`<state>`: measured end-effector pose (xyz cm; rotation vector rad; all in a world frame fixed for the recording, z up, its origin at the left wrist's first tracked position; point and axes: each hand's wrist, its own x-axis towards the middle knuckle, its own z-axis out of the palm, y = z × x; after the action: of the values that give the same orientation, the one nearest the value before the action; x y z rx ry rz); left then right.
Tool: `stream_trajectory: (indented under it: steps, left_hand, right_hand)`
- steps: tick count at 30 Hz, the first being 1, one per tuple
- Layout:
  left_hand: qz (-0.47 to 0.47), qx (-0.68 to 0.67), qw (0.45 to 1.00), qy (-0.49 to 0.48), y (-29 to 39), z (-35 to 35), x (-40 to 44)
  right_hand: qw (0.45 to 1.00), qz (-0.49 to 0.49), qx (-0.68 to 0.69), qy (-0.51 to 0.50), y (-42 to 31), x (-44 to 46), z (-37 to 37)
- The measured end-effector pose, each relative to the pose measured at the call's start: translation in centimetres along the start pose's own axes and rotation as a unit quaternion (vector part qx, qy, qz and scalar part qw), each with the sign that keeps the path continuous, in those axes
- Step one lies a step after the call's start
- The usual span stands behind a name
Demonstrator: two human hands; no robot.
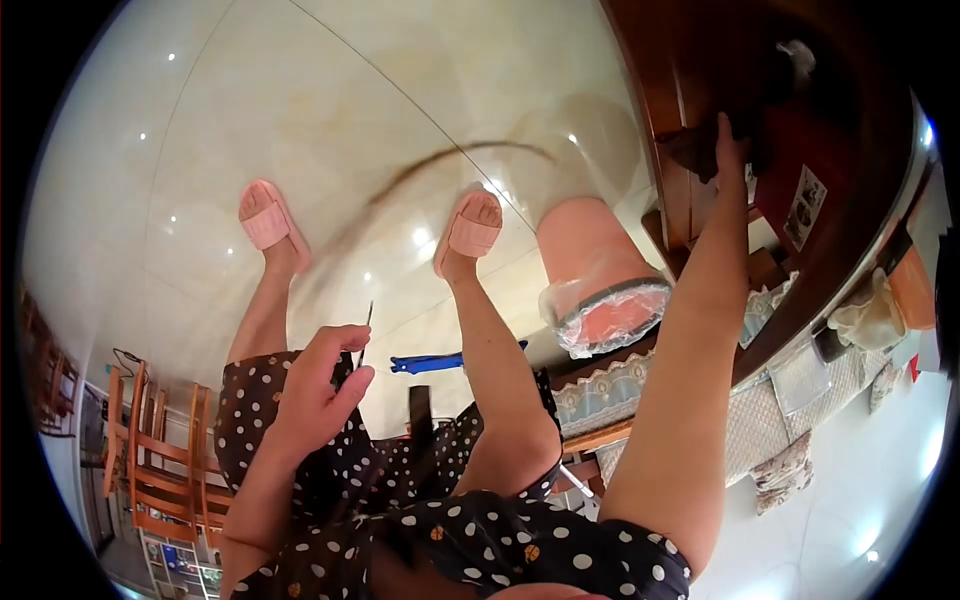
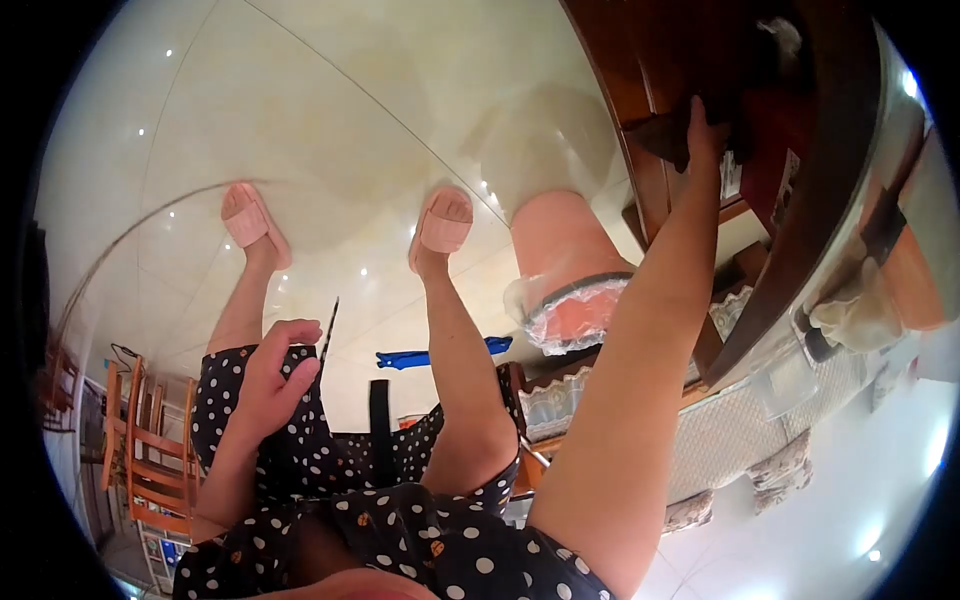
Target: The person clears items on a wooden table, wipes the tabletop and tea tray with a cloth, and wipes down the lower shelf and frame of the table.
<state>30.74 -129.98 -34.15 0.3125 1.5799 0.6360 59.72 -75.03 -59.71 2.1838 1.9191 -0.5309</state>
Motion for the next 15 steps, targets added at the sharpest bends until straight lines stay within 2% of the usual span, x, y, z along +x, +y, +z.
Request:
stream_trajectory:
  steps: [2, 4, 6, 8, 10, 11, 12, 15]
  left_hand:
    - [0.019, 0.013, 1.0, -0.004, -0.1, 0.4, 0.2]
    - [0.018, 0.018, 1.0, 0.0, -0.6, 0.9, 0.4]
    - [0.011, 0.019, 1.0, 0.001, -1.2, 1.3, 0.5]
    - [0.026, 0.045, 0.999, 0.008, -2.5, 1.4, 0.5]
    - [0.003, 0.032, 0.999, 0.032, -3.6, 1.6, 0.4]
    - [-0.004, 0.03, 0.999, 0.044, -4.5, 1.7, 0.2]
    - [-0.01, 0.029, 0.998, 0.058, -5.6, 1.7, 0.1]
    - [-0.047, 0.044, 0.994, 0.085, -9.8, 2.5, -1.4]
  right_hand:
    - [0.997, -0.05, -0.054, -0.028, -0.1, -1.0, 0.0]
    - [0.986, 0.022, -0.164, 0.009, -2.8, -5.9, 1.3]
    - [0.983, 0.014, -0.18, -0.013, -4.0, -11.1, 2.5]
    - [0.988, 0.044, -0.138, -0.055, -5.3, -16.1, 3.1]
    - [0.981, 0.049, -0.096, -0.164, -3.5, -18.1, 6.5]
    - [0.961, 0.029, -0.093, -0.257, -4.8, -21.3, 7.3]
    - [0.961, -0.008, -0.073, -0.266, -4.0, -24.4, 10.4]
    - [0.902, -0.02, 0.04, -0.429, -7.8, -36.8, 11.5]
